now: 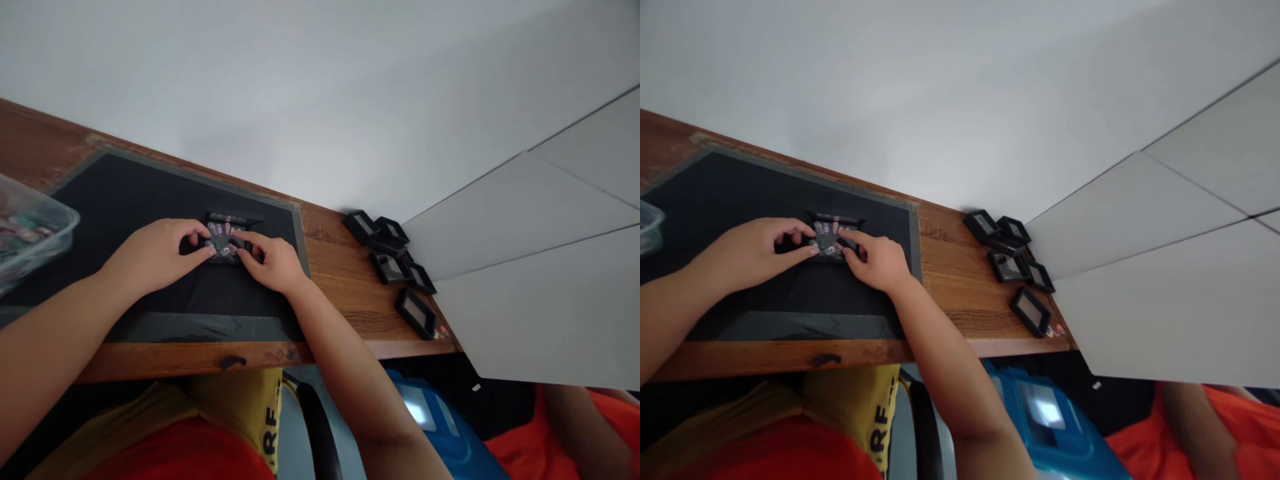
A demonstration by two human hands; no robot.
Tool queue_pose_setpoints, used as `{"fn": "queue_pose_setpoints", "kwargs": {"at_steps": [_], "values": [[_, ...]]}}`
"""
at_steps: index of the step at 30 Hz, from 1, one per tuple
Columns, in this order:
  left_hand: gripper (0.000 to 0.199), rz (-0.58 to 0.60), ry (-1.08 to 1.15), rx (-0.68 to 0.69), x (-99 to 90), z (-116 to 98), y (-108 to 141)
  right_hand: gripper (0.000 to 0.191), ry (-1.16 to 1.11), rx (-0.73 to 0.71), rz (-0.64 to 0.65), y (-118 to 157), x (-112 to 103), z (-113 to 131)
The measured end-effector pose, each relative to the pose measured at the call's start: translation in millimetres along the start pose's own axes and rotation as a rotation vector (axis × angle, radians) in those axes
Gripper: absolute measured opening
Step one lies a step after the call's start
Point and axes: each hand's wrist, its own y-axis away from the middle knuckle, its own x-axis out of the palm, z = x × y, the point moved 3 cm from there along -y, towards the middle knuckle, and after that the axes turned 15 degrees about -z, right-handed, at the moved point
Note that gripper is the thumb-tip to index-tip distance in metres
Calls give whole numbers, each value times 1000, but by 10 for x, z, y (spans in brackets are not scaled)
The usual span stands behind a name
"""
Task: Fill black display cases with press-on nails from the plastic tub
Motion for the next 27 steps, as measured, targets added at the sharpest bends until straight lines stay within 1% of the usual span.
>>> {"fn": "queue_pose_setpoints", "kwargs": {"at_steps": [3,7,12,14,17,19,21,24,27], "values": [[40,-1,-1,14,10,9,1,47,-1,-49,24,-4,5,-8],[41,4,-11,5,13,16,4,39,-5,-81,55,-13,11,-21],[44,26,-32,1,1,0,3,35,5,-84,49,-24,18,10],[45,36,-34,-6,-4,-6,2,34,31,-57,15,-33,19,21],[45,37,-33,-14,-9,-6,1,34,32,1,-76,-50,4,-6],[45,29,-30,-13,-11,-4,0,34,-24,34,-132,-57,-13,-65],[45,24,-27,-10,-13,-4,1,32,-100,55,-160,-56,-25,-146],[45,28,-34,-10,-19,-10,5,29,-181,45,-134,-45,-23,-243],[44,33,-40,-27,-26,-12,9,26,-167,16,-88,-37,-8,-261]]}}
